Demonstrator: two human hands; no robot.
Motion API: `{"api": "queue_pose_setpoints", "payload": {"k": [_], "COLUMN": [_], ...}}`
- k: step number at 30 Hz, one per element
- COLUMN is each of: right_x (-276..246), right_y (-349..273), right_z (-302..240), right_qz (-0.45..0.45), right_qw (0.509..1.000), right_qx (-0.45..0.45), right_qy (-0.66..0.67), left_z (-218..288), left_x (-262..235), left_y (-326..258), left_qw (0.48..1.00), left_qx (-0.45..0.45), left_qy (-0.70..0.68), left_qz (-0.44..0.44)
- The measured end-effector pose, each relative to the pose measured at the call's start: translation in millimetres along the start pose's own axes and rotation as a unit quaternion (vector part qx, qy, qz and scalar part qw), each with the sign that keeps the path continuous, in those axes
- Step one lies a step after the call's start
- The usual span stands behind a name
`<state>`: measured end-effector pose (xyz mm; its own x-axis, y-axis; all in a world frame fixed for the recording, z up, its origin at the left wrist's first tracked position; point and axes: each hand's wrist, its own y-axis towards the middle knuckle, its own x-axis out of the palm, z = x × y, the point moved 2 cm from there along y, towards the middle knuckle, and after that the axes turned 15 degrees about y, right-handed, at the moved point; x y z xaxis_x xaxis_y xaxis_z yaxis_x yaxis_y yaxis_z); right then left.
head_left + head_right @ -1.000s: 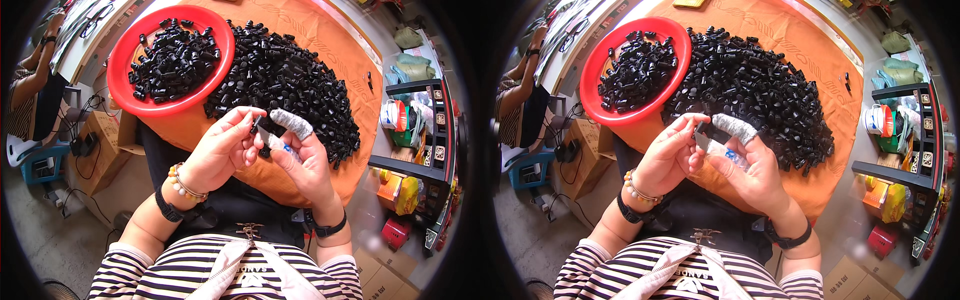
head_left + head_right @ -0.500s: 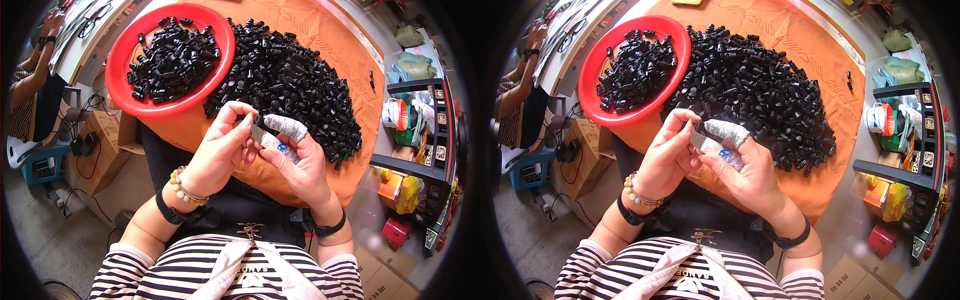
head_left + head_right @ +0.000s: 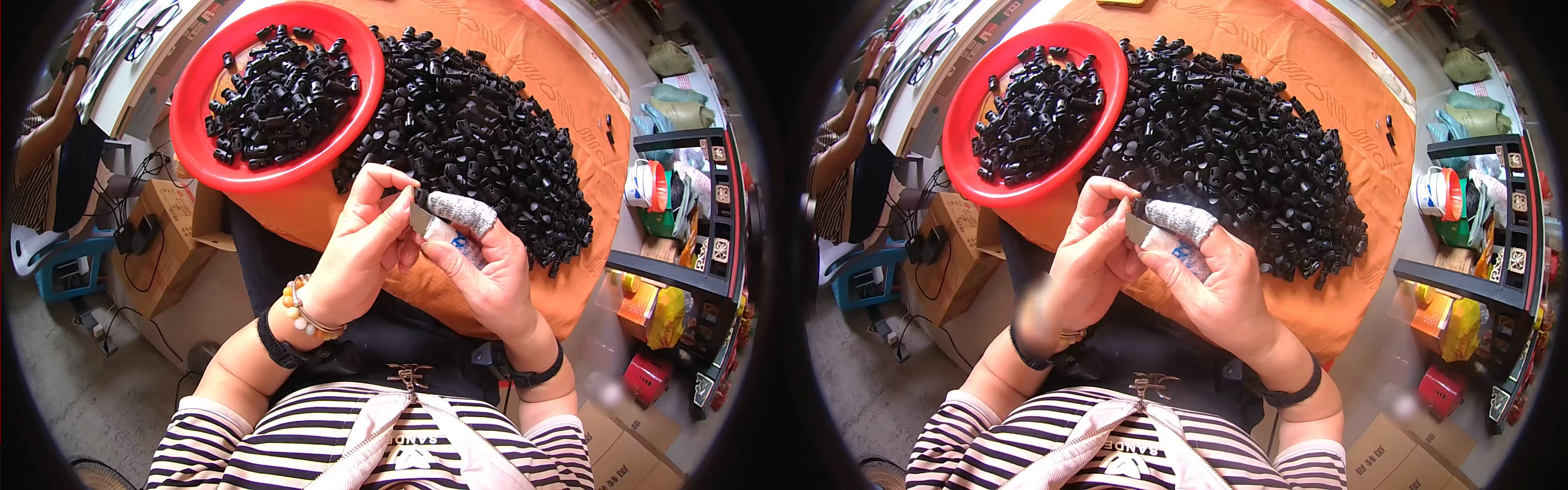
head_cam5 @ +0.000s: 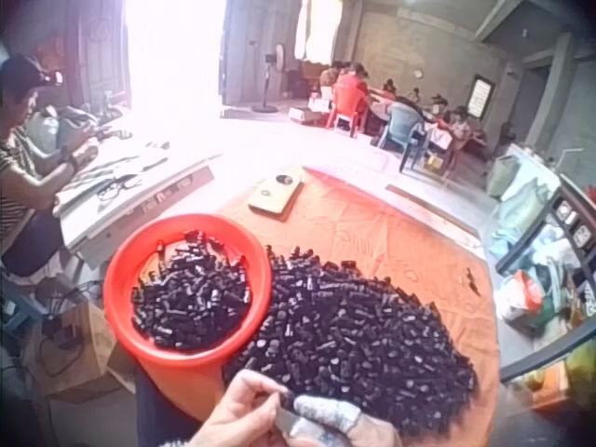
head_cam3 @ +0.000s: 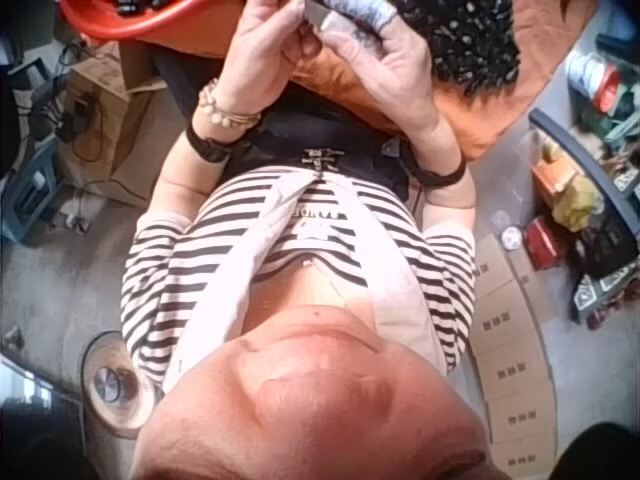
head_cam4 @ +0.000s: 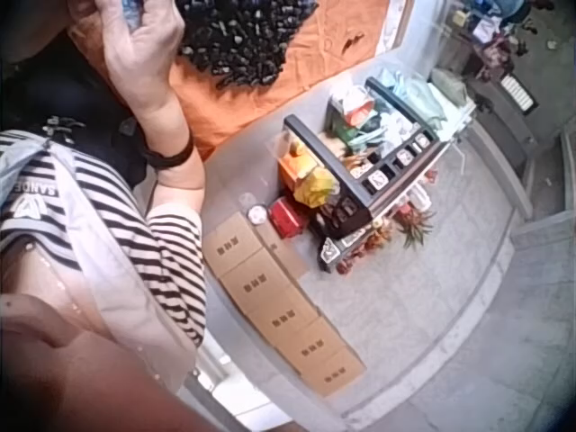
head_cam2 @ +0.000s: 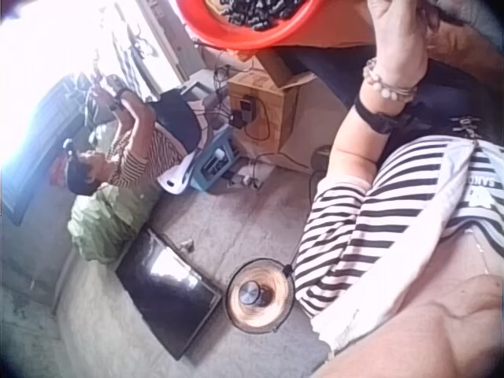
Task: Trimming excess material or flash from small black plastic shoe components using a hand tool.
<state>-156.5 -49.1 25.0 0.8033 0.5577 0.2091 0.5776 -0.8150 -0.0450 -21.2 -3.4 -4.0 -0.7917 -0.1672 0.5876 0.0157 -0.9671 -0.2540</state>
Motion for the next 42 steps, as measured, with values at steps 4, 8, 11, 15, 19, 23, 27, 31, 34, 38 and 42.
{"api": "queue_pose_setpoints", "payload": {"k": [4,8,11,15,19,23,27,31,34,38,42], "right_x": [-2,2,1,-2,-1,0,-1,-2,-2,-3,-5], "right_y": [-2,-2,-2,-5,-5,-3,-1,0,0,0,0], "right_z": [3,-2,-2,1,0,-4,-7,-7,-11,-13,-12], "right_qz": [-0.01,-0.003,-0.02,-0.004,0.006,-0.006,-0.024,-0.025,-0.032,-0.04,-0.049], "right_qw": [0.999,0.997,0.993,0.995,1.0,1.0,1.0,1.0,0.999,0.998,0.999], "right_qx": [0.033,0.037,0.041,0.045,0.001,-0.002,-0.002,0.003,0.012,0.03,0.017], "right_qy": [0.027,0.07,0.108,0.087,0.012,0.014,-0.005,0.011,0.021,0.03,0.011], "left_z": [-1,0,-1,0,1,1,1,4,5,4,2], "left_x": [1,-1,0,0,1,2,2,5,3,1,-1], "left_y": [1,-1,-1,-1,-1,-1,-1,-1,-1,0,0], "left_qw": [1.0,1.0,0.998,0.995,0.995,0.996,0.997,0.997,0.997,0.995,0.992], "left_qx": [-0.002,-0.012,-0.027,-0.051,-0.054,-0.048,-0.044,-0.05,-0.054,-0.065,-0.063], "left_qy": [0.001,-0.02,-0.05,-0.074,-0.078,-0.07,-0.061,-0.059,-0.051,-0.069,-0.093], "left_qz": [0.022,0.008,-0.017,-0.032,-0.02,-0.022,-0.021,-0.014,-0.016,-0.033,-0.056]}}
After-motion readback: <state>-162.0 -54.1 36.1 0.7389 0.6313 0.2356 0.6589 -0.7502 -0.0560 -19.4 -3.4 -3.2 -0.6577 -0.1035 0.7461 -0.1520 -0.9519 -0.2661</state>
